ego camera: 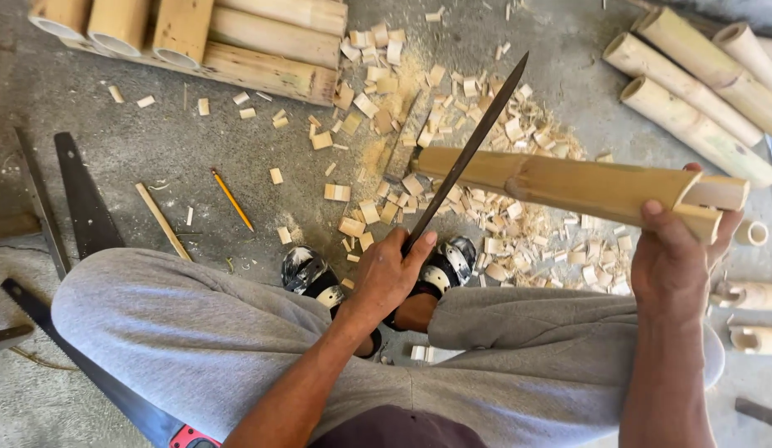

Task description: The person is using various tools to carve and shape bamboo poles.

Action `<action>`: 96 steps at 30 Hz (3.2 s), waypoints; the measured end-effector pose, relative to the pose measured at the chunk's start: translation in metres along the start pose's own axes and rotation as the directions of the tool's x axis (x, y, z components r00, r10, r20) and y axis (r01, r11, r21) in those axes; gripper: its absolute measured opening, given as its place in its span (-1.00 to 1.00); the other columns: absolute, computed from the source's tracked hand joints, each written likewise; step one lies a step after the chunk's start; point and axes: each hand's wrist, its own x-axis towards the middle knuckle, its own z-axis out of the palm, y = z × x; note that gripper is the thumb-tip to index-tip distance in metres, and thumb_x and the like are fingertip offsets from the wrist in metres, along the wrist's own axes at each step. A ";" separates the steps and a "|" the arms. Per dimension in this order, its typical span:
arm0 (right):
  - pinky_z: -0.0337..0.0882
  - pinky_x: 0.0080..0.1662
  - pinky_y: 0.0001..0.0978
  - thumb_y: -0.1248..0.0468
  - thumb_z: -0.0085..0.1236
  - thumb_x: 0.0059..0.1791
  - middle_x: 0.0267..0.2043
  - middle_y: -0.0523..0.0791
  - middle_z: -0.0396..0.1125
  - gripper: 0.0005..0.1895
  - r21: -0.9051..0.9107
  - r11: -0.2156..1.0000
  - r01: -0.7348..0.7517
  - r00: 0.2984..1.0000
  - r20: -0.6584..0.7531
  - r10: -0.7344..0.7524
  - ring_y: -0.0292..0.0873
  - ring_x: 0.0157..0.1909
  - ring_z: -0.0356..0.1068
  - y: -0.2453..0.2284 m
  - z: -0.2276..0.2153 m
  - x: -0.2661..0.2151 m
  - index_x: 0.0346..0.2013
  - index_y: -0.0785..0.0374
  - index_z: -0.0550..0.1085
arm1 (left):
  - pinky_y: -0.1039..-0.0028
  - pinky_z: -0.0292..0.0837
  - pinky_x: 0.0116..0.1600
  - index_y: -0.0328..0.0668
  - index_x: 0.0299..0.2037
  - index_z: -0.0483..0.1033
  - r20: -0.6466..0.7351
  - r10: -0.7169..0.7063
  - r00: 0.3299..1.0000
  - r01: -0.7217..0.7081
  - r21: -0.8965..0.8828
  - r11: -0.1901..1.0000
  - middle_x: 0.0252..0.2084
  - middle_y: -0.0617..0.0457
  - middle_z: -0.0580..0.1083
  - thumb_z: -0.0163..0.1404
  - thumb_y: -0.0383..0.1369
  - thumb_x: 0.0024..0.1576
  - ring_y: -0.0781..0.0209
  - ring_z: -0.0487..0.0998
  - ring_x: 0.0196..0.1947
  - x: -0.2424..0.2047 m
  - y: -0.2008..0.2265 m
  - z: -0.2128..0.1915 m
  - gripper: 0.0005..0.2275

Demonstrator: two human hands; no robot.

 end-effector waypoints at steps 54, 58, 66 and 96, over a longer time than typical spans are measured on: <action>0.43 0.42 -0.12 0.31 0.40 0.07 0.31 0.03 0.13 -0.18 0.023 0.996 0.086 0.916 -0.394 -0.070 -0.04 0.37 0.27 0.011 0.034 -0.016 0.36 0.25 -0.03 | 0.47 0.18 -0.82 -0.23 -0.28 0.41 0.324 0.038 0.945 -0.084 0.129 0.988 -0.69 0.26 0.22 -0.57 0.19 0.26 0.42 0.18 -0.83 0.086 0.050 0.076 -0.35; 0.45 0.40 -0.14 0.33 0.40 0.06 0.29 0.05 0.13 -0.19 0.042 0.993 0.107 0.912 -0.403 -0.082 -0.06 0.36 0.27 0.011 0.026 -0.014 0.37 0.29 -0.01 | 0.45 0.12 -0.81 -0.20 -0.30 0.43 0.251 0.096 0.963 -0.147 0.191 0.971 -0.69 0.23 0.22 -0.57 0.18 0.26 0.40 0.11 -0.83 0.102 0.016 0.089 -0.36; 0.50 0.37 -0.14 0.33 0.41 0.10 0.32 0.06 0.11 -0.17 0.060 0.995 0.075 0.905 -0.424 -0.043 -0.07 0.24 0.27 0.015 0.020 -0.017 0.40 0.26 -0.04 | 0.48 0.08 -0.81 -0.20 -0.31 0.42 0.283 0.113 0.953 -0.159 0.144 0.977 -0.67 0.26 0.22 -0.53 0.16 0.31 0.41 0.10 -0.83 0.088 0.029 0.091 -0.39; 0.38 0.29 -0.18 0.24 0.38 0.08 0.14 -0.08 0.35 -0.37 0.144 0.987 0.073 0.949 -0.316 -0.024 -0.16 0.15 0.34 -0.003 0.038 -0.009 0.33 0.36 0.27 | 0.44 0.15 -0.82 -0.23 -0.31 0.41 0.248 0.001 0.969 -0.036 0.138 0.990 -0.68 0.21 0.22 -0.53 0.15 0.28 0.40 0.15 -0.83 0.081 0.049 0.080 -0.39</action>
